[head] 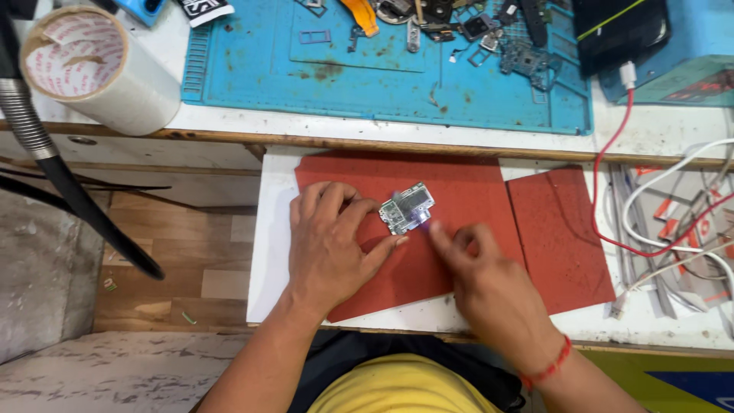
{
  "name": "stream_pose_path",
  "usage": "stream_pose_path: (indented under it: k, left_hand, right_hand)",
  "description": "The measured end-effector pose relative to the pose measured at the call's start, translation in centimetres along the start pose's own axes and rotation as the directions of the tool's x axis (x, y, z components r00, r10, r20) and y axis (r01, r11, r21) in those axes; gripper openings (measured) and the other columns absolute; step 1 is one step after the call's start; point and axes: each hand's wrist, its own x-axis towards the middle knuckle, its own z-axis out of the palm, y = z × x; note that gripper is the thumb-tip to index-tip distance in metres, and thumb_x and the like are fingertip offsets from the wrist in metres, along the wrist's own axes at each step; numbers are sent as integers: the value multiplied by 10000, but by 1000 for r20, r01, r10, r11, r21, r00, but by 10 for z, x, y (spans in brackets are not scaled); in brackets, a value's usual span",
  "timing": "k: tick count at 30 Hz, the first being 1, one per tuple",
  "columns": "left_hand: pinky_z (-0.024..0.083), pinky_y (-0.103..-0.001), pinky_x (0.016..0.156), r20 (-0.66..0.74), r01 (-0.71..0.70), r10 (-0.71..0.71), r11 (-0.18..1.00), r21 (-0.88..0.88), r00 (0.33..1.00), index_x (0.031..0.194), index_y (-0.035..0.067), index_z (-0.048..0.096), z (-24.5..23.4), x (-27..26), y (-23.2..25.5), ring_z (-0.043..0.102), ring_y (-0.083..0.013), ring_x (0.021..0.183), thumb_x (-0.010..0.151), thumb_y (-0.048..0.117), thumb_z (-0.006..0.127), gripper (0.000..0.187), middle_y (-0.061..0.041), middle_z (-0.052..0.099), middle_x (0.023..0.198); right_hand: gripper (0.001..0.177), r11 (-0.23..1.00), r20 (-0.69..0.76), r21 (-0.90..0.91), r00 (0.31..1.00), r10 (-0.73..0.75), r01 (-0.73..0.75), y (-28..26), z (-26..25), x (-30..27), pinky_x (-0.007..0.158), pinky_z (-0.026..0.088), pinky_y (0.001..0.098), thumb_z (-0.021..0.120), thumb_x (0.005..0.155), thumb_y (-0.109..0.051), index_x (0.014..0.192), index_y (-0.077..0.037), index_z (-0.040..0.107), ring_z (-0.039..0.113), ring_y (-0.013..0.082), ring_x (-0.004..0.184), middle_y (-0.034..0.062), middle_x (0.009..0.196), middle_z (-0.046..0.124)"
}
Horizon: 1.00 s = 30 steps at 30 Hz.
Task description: The person uses a small brush to clean a small electronic circuit board placed on a red mat. They repeatedly scrub the surface of the board with the brush, focusing on different areas of the component.
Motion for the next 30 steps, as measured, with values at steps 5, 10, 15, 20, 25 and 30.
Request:
stream_pose_path:
  k: [5,10,15,20,25,30]
  left_hand:
    - [389,-476,911,-9,-16,16,1000,9,1000,990,102,750,0,1,0,523,-283,1075,682,415,914,468,-48,595,1026]
    - [390,-474,907,0,-6,6,1000,-2,1000,994,100,754,1,-1,-1,521,-289,1075,691,415,911,465,-51,593,1031]
    - [393,-476,922,-8,-18,18,1000,12,1000,997,102,759,0,-2,-1,527,-287,1077,702,419,904,457,-46,596,1028]
    - [384,-481,905,-11,-16,16,1000,6,1000,980,86,750,1,1,0,525,-297,1072,699,434,909,475,-62,594,1029]
    - [383,-479,911,-1,-15,15,1000,9,1000,980,89,750,0,3,-1,523,-297,1077,703,406,904,448,-63,596,1033]
    - [384,-474,921,-6,-12,12,1000,2,1000,990,96,753,1,1,0,519,-290,1075,715,409,905,443,-45,596,1026]
  right_hand:
    - [607,999,-83,15,996,42,-41,4,1,5,607,563,465,573,824,43,1391,-170,620,689,365,695,135,1071,622]
    - [623,997,-21,62,999,39,-37,0,0,0,606,550,488,574,802,51,1394,-136,616,682,386,697,159,1083,617]
    - [707,995,154,7,983,101,-104,-5,-4,2,591,536,509,568,803,41,1471,-191,587,677,389,665,132,1141,613]
    - [634,999,16,6,999,41,-42,1,-5,-3,600,554,483,560,812,45,1413,-154,591,677,377,719,151,1094,607]
    - [675,998,7,22,998,60,-60,10,-5,-7,611,556,476,559,795,53,1433,-167,584,677,362,719,150,1074,607]
    - [686,996,81,-18,993,90,-89,10,-4,-6,646,570,463,537,810,65,1429,-221,601,682,355,722,140,1065,616]
